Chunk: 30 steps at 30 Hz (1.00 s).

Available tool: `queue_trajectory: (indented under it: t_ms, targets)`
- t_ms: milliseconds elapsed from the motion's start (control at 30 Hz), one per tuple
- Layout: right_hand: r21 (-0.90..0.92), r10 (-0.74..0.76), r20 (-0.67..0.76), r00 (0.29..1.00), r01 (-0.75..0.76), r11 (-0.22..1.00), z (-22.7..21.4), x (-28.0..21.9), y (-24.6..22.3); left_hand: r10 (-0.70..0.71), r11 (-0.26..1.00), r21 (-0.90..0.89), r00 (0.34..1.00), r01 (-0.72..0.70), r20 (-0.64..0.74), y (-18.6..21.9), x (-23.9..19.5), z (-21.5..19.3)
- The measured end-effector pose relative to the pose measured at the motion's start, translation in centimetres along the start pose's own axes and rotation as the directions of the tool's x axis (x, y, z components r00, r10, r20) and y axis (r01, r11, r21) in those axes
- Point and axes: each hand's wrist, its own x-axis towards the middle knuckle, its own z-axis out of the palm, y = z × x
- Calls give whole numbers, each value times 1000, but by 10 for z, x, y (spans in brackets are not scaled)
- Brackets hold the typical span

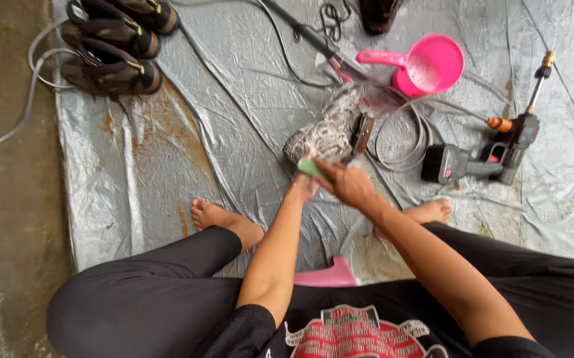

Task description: The person scrubs a shoe with a green sponge and then uses a brush to clean the interior and exterior surfaces. They also use a pink scoop to pour water onto the shoe during the cleaning process.

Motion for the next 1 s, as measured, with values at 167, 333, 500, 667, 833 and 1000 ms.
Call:
queue_trajectory:
  t_ms: [167,333,500,667,833,1000]
  targets:
    - [144,383,-112,917,-367,919,11,-2,35,70,970,-216,982,-108,-177,38,-118,76]
    - [64,-75,-135,988,85,994,23,-6,36,46,993,-91,967,-71,-252,14,-61,48]
    - [85,213,-68,975,-207,975,30,12,21,69,986,-131,965,-104,-251,7,-36,37]
    - [-32,69,-239,969,-78,996,34,12,69,65,979,-171,968,-108,-243,32,-104,66]
    - [83,124,-178,976,-110,990,47,6,46,100,958,-251,983,-136,-152,57,-145,85]
    - [82,22,-422,906,14,997,1,25,38,-124,895,-417,986,160,112,46,-89,39]
